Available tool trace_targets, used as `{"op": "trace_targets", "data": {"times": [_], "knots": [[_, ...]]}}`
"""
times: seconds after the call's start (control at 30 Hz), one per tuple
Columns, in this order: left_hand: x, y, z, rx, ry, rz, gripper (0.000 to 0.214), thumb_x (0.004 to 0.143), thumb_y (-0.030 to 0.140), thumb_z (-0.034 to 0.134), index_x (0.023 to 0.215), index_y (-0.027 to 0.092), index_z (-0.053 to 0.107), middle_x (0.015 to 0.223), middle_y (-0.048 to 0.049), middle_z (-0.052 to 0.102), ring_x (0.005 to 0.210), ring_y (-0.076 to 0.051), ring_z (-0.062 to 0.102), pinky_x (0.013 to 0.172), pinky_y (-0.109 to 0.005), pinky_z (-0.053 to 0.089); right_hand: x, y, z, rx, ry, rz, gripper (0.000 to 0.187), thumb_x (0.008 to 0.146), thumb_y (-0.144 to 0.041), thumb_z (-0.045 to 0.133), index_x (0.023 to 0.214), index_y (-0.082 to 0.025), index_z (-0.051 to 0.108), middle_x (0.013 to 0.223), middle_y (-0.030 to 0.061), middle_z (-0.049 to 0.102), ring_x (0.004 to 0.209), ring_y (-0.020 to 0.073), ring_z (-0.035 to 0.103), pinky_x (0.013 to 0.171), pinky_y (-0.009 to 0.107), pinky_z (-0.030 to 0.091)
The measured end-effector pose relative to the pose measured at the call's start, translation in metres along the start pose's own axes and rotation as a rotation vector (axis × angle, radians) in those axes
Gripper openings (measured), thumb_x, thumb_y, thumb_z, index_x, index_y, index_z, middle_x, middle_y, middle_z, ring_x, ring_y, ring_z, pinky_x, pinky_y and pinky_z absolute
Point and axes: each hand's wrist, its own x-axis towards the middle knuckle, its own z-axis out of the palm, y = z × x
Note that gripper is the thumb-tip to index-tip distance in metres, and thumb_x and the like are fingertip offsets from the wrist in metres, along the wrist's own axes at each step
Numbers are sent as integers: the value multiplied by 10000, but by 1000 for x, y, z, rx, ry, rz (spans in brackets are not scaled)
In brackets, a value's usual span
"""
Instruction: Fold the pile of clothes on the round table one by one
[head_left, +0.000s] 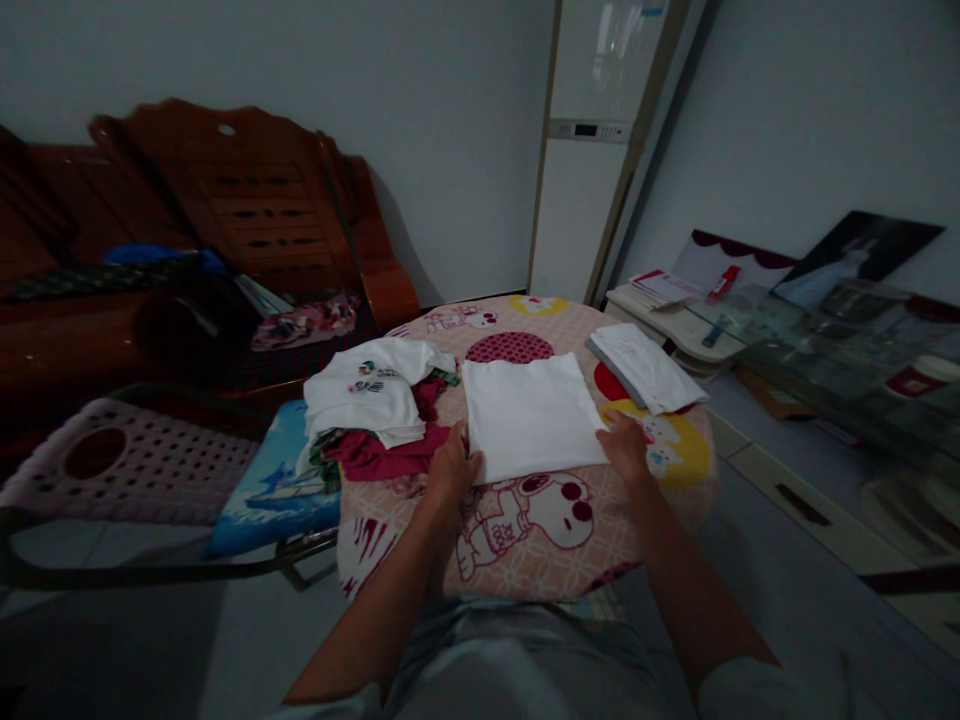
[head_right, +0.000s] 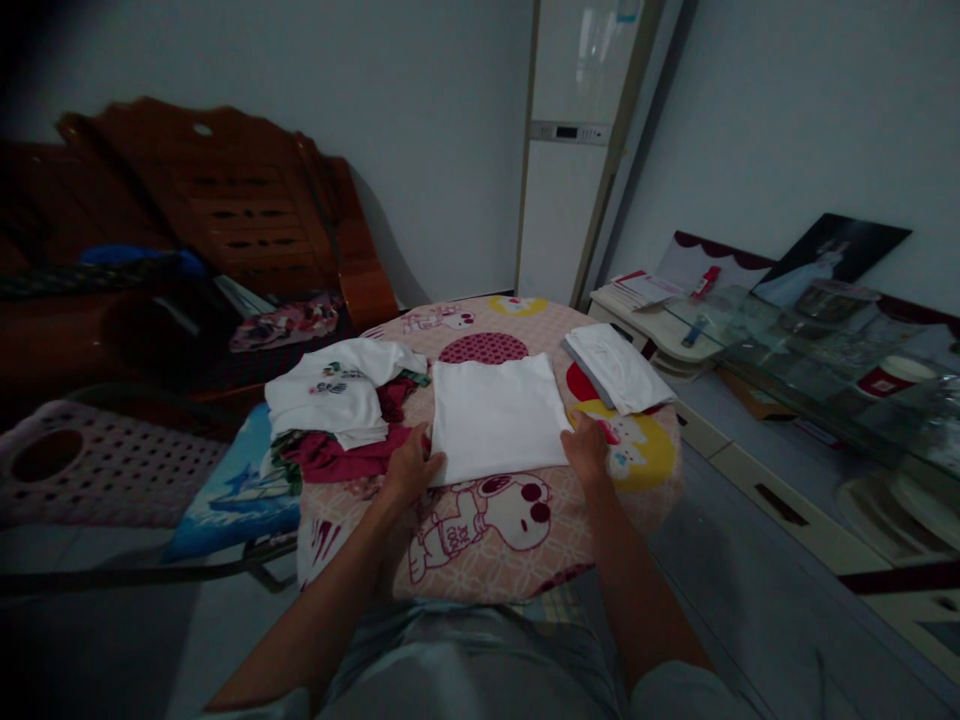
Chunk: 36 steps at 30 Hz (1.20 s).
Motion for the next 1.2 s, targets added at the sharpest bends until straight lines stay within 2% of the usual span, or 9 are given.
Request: {"op": "trace_targets", "data": {"times": [0.13, 0.33, 0.53, 0.63, 0.7, 0.83, 1.0, 1.1, 1.2], "knots": [[22, 4, -9, 4, -50, -3, 716, 821, 262, 620, 1451, 63, 344, 1014, -141, 711, 991, -277, 668, 866, -340, 478, 21, -12, -3, -70, -57, -33, 364, 785, -237, 558, 1108, -156, 704, 1107, 116, 717, 1055, 260, 637, 925, 323, 460], [57, 14, -5, 49, 58, -53, 614, 868, 284, 573, 1410, 47, 407, 1161, -215, 671, 1121, -317, 633, 926, -363, 461, 51, -34, 5, -134, -78, 1, 370, 869, -241, 501, 1159, -94, 680, 1139, 182, 691, 1099, 278, 624, 947, 350, 446], [59, 5, 6, 52, 68, -24, 487, 842, 191, 566, 1323, 148, 508, 1040, -123, 715, 1010, -261, 670, 878, -332, 478, 50, -26, 24, -183, -91, -7, 425, 909, -195, 410, 1276, -139, 617, 1108, 188, 699, 1048, 290, 652, 902, 389, 461], [56, 2, 6, 60, 61, -30, 465, 856, 196, 560, 1316, 141, 515, 997, -114, 712, 987, -248, 671, 877, -323, 480, 48, -21, 28, -189, -65, -18, 422, 930, -221, 382, 1282, -156, 606, 1035, 168, 715, 1014, 273, 662, 888, 378, 467], [55, 3, 5, 114, 93, -16, 459, 851, 185, 561, 1307, 146, 526, 1066, -131, 689, 1030, -256, 654, 892, -332, 481, 46, -23, 26, -182, -58, -11, 419, 935, -226, 368, 1260, -137, 617, 986, 178, 716, 982, 278, 665, 879, 388, 473], [57, 18, 8, 130, 197, 158, 449, 838, 137, 545, 1288, 134, 552, 1252, -168, 606, 1161, -272, 590, 980, -364, 463, 41, -45, 20, -175, -3, -51, 428, 951, -220, 327, 1184, -63, 650, 1028, 265, 677, 1017, 336, 637, 944, 466, 433], [70, 52, 26, 26, 85, 445, 455, 927, 208, 459, 1367, 95, 489, 1368, -184, 553, 1276, -249, 521, 1084, -381, 405, 38, -81, 31, -227, -23, -388, 406, 956, -243, 376, 1258, -97, 605, 1246, 210, 623, 1200, 304, 534, 1048, 431, 367], [75, 55, 40, 120, 1, 561, 528, 953, 311, 460, 1447, 133, 409, 1487, -172, 446, 1398, -279, 388, 1139, -460, 327, 41, -77, 48, -256, -63, -505, 474, 980, -317, 375, 1364, -79, 516, 1433, 195, 500, 1343, 289, 417, 1120, 424, 292], [77, 42, 52, 260, -49, 582, 546, 964, 381, 448, 1476, 202, 385, 1544, -137, 376, 1437, -307, 321, 1161, -538, 249, 44, -56, 60, -280, -92, -534, 526, 988, -376, 375, 1424, -92, 452, 1488, 182, 445, 1392, 288, 364, 1142, 433, 255]]}}
